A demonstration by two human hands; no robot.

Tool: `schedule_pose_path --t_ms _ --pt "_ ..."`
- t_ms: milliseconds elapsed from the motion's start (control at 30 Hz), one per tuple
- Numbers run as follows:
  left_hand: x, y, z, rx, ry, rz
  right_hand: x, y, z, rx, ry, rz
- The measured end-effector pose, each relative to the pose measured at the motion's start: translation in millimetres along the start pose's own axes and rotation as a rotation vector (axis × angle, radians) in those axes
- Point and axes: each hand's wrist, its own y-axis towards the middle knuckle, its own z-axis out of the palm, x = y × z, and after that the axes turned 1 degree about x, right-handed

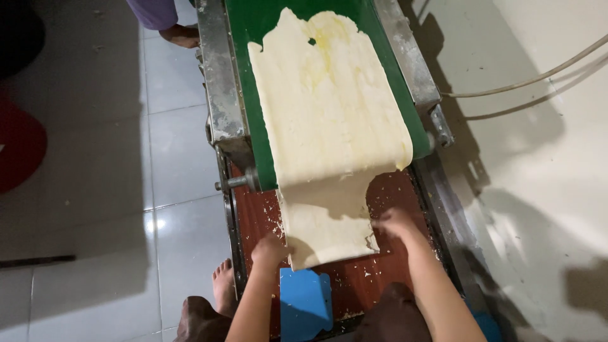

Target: Catching, folding, and stacking sheets of dough from a conveyor belt and cleaning the work surface.

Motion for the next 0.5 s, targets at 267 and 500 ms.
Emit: schedule_pose_path --t_ms 267,500 --pt "-88.9 -138.6 -259.0 -0.069 -0.813 0.428 105.4 -85.7 -46.8 -0.118 0.782 -0.698" --pt "-91.7 -127.5 -233.2 -0.038 -1.128 0.496 106.4 -84.7 -47.3 -0.173 1.070 -0.892"
